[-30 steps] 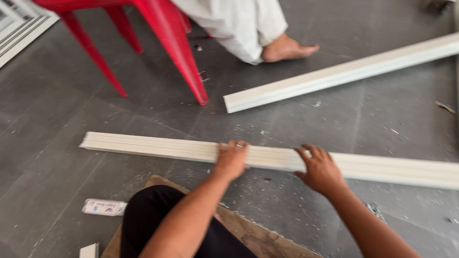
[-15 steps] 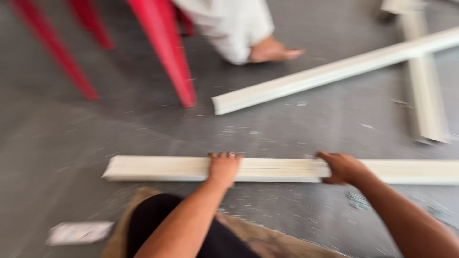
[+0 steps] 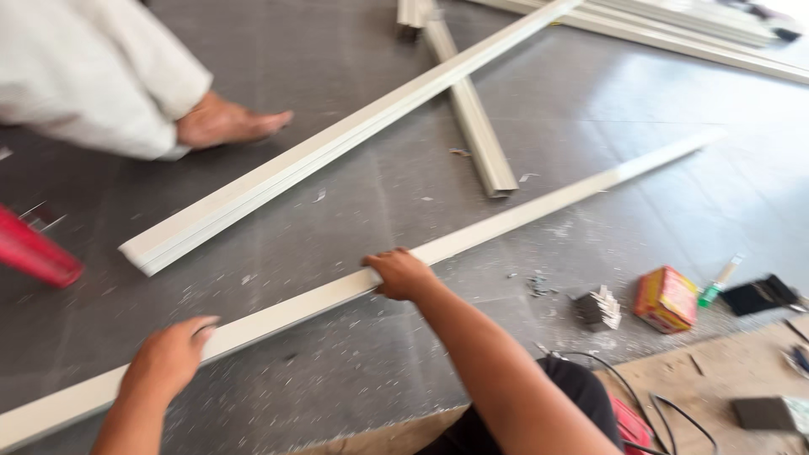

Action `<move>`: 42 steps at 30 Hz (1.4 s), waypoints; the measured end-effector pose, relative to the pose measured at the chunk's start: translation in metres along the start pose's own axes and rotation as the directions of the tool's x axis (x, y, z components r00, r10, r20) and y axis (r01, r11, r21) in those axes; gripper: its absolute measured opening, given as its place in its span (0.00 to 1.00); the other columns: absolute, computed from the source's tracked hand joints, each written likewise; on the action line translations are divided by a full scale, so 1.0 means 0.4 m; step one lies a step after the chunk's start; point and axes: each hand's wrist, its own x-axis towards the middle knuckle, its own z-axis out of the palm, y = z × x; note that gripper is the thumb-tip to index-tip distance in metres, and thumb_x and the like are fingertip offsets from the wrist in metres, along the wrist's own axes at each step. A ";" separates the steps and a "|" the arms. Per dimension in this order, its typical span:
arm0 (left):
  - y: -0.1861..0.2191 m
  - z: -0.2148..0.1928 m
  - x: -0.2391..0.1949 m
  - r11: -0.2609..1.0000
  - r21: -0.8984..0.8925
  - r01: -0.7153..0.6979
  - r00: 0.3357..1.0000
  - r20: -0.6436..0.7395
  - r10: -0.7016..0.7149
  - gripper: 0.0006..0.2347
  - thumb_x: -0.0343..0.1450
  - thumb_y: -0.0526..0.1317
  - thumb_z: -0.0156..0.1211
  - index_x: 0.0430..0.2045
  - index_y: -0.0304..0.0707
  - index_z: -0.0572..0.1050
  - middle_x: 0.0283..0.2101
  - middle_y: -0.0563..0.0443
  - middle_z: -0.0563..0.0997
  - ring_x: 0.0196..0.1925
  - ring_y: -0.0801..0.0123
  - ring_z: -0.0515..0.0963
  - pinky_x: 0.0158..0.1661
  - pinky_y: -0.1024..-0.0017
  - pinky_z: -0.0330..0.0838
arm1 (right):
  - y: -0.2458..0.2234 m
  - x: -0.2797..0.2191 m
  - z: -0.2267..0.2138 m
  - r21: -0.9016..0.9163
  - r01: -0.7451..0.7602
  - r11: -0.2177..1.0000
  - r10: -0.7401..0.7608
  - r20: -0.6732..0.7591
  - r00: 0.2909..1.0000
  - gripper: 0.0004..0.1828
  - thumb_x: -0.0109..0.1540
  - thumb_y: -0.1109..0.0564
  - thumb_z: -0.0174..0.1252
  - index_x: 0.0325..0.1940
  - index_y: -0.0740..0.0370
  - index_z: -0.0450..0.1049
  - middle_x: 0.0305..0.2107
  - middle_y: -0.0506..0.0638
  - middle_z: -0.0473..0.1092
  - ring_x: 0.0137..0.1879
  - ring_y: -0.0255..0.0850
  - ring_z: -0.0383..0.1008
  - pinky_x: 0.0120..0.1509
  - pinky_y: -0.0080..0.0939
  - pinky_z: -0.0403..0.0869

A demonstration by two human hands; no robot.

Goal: The person sits on the floor and assembles metal frame components. They handle metal corner brackets and screws, then use a power drill to fasten a bracket onto a long metal profile.

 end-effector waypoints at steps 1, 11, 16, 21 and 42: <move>-0.018 0.017 -0.002 0.988 0.153 -0.020 0.999 -0.031 0.025 0.19 0.76 0.55 0.48 0.62 0.63 0.75 0.57 0.52 0.83 0.61 0.56 0.80 0.64 0.51 0.69 | 0.005 0.016 -0.005 0.035 0.015 0.999 -0.014 -0.008 1.000 0.34 0.59 0.43 0.68 0.67 0.47 0.65 0.59 0.51 0.70 0.69 0.49 0.66 0.79 0.57 0.57; -0.128 0.142 0.142 0.877 0.472 0.091 0.992 -0.118 -0.040 0.28 0.71 0.67 0.32 0.69 0.80 0.61 0.66 0.61 0.72 0.75 0.63 0.64 0.74 0.34 0.41 | 0.063 0.071 0.017 0.098 0.001 0.995 0.009 -0.100 0.995 0.38 0.57 0.30 0.62 0.70 0.36 0.68 0.58 0.53 0.70 0.69 0.50 0.66 0.82 0.63 0.50; -0.077 0.120 0.141 0.756 0.634 0.165 0.976 -0.216 -0.031 0.30 0.68 0.68 0.43 0.70 0.78 0.57 0.70 0.60 0.67 0.76 0.58 0.59 0.72 0.31 0.35 | 0.069 0.147 0.019 0.071 -0.047 0.996 0.045 0.022 0.999 0.39 0.58 0.30 0.57 0.73 0.37 0.63 0.66 0.47 0.67 0.76 0.45 0.58 0.80 0.69 0.46; 0.048 0.060 -0.019 0.933 0.359 0.006 0.917 -0.373 0.138 0.26 0.72 0.53 0.54 0.69 0.59 0.63 0.70 0.47 0.68 0.74 0.48 0.62 0.65 0.27 0.49 | 0.091 0.160 0.035 0.164 -0.041 0.986 0.030 0.068 0.997 0.36 0.63 0.30 0.55 0.75 0.36 0.61 0.72 0.48 0.58 0.79 0.48 0.49 0.81 0.69 0.40; 0.110 0.020 -0.089 0.866 0.494 0.073 0.927 -0.354 0.124 0.20 0.72 0.43 0.59 0.60 0.53 0.70 0.60 0.52 0.73 0.65 0.59 0.70 0.64 0.40 0.61 | 0.043 0.042 0.033 -0.079 -0.096 0.992 0.090 -0.068 0.994 0.31 0.63 0.37 0.60 0.68 0.45 0.64 0.62 0.51 0.66 0.74 0.53 0.59 0.79 0.71 0.49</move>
